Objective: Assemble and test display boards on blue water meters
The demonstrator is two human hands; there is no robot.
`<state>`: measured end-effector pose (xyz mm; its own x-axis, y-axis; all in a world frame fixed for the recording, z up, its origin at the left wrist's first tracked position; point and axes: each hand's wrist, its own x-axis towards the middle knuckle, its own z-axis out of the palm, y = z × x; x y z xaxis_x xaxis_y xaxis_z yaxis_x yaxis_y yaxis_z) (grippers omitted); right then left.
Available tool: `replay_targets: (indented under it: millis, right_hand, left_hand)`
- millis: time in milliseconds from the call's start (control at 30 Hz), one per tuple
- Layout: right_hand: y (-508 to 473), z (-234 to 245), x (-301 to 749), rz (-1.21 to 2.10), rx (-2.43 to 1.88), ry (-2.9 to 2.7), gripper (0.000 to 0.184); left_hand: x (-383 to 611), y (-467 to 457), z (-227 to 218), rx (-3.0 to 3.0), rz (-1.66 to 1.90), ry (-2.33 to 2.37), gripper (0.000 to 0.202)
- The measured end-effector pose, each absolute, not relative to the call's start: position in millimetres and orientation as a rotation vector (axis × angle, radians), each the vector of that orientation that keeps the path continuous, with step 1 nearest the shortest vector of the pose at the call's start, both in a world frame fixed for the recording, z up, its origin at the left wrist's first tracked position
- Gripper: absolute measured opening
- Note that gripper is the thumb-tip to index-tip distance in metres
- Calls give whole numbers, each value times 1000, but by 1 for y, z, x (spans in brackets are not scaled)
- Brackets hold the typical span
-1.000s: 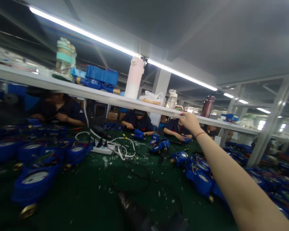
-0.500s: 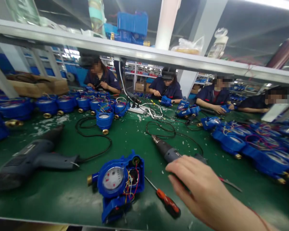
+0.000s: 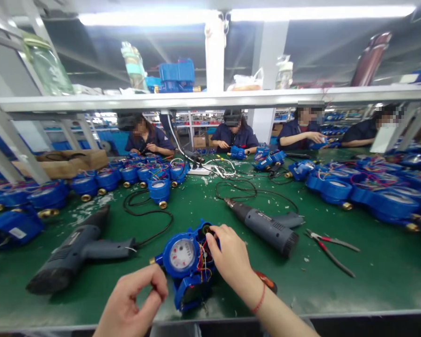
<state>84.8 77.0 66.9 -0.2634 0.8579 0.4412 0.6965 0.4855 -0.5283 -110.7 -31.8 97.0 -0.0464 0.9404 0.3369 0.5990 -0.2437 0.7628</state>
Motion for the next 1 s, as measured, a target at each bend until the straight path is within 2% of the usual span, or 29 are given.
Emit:
replay_targets:
  millis: [67, 133, 200, 267, 367, 567, 700, 867, 1000]
  right_hand:
    - [77, 64, 80, 260, -1309, -2011, 24]
    - [79, 61, 76, 216, -1320, -2003, 24]
    - [81, 58, 72, 170, -1322, -2001, 24]
    - [84, 54, 68, 128, -1316, -1992, 22]
    - [90, 46, 62, 94, -1296, -1951, 21]
    - [101, 34, 50, 127, -1283, -1838, 27]
    - [103, 33, 46, 128, -1292, -1822, 28]
    - [102, 33, 41, 101, -1296, -1849, 32]
    - [104, 34, 44, 114, -1206, -1865, 24]
  left_hand:
    - [-114, -6, 107, 1947, 1250, 1689, 21]
    - [-118, 24, 112, 2027, 1147, 1714, 18]
    - [-122, 53, 113, 2004, 989, 1591, 40]
    - [-124, 76, 109, 1968, 873, 1503, 54]
    - [-125, 91, 95, 1892, 775, 1417, 62]
    - [-121, 88, 63, 1786, 864, 1410, 78]
    - [-122, 90, 55, 1718, 905, 1387, 80]
    - [-126, 94, 50, 1600, 971, 1347, 73]
    - [-124, 90, 50, 1560, 997, 1354, 70]
